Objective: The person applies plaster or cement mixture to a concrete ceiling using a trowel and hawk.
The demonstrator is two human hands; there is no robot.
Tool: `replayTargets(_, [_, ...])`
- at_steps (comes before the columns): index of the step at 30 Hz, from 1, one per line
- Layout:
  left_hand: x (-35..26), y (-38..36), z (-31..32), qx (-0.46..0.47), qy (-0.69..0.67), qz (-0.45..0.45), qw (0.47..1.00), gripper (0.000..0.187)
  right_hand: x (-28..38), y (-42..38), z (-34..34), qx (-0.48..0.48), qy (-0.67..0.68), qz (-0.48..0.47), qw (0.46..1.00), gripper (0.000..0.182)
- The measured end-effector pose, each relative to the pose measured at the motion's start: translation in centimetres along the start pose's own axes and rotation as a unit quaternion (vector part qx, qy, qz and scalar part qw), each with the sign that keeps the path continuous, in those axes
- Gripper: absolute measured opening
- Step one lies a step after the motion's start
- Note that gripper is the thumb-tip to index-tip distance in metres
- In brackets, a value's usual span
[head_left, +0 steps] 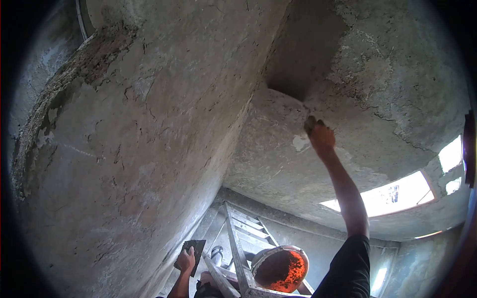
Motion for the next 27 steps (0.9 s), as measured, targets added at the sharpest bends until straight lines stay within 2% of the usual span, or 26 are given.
replayTargets(4, [-0.5,0.2,-0.7,-0.001,-0.016,0.009,1.000,0.057,-1.7,1.3,-7.0,-0.042,-0.015,0.014,0.999,0.033])
replayTargets(10, [-1.3,0.0,-1.3,-0.017,-0.023,0.038,0.999,0.058,-4.4,0.7,-14.4,-0.189,-0.020,0.046,0.981,0.032])
replayTargets(12, [-2.1,-0.4,-1.7,-0.018,-0.022,0.043,0.999,0.060,-5.7,-2.3,-17.3,-0.258,0.047,0.069,0.962,0.032])
replayTargets(16, [-5.7,-1.1,-3.5,-0.054,-0.038,0.070,0.995,0.065,-6.6,-9.3,-16.0,-0.247,0.060,0.078,0.964,0.032])
replayTargets(17, [-7.5,-1.7,-4.4,-0.062,-0.066,0.077,0.993,0.065,-6.5,-11.6,-15.3,-0.255,0.064,0.068,0.962,0.032])
replayTargets(19, [-12.7,-3.3,-7.2,-0.049,-0.178,0.150,0.971,0.055,-6.4,-15.9,-14.1,-0.248,0.064,0.059,0.965,0.032])
replayTargets(20, [-13.6,-2.7,-7.0,-0.090,-0.208,0.222,0.949,0.048,-6.3,-18.0,-13.5,-0.246,0.068,0.063,0.965,0.032])
replayTargets(21, [-12.8,0.0,-4.9,-0.109,-0.230,0.253,0.933,0.043,-5.9,-20.3,-13.0,-0.249,0.080,0.042,0.964,0.033])
replayTargets(23, [-17.9,-2.2,-7.9,-0.092,-0.316,0.256,0.909,0.041,-5.6,-24.0,-12.2,-0.246,0.097,0.021,0.964,0.035])
replayTargets(24, [-20.8,-3.9,-9.7,-0.062,-0.359,0.248,0.897,0.046,-5.2,-26.1,-12.3,-0.271,0.112,-0.003,0.956,0.035])
replayTargets(25, [-22.1,-3.9,-10.0,-0.086,-0.410,0.294,0.859,0.049,-4.7,-28.3,-12.4,-0.297,0.130,-0.027,0.946,0.035])
replayTargets(26, [-23.7,-4.2,-10.1,-0.037,-0.492,0.220,0.841,0.048,-4.5,-29.9,-12.0,-0.295,0.137,-0.026,0.945,0.035])
replayTargets(27, [-26.2,-6.1,-11.4,-0.004,-0.532,0.187,0.826,0.044,-4.5,-31.2,-11.3,-0.274,0.187,-0.026,0.943,0.034])
Point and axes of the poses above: each hand's wrist, its own y-axis towards the middle knuckle, its own z-axis out of the palm, x = y × z, the point moved 9 cm from there along y, towards the middle knuckle, and after that the axes turned 12 degrees about -y, right-handed, at the moved point
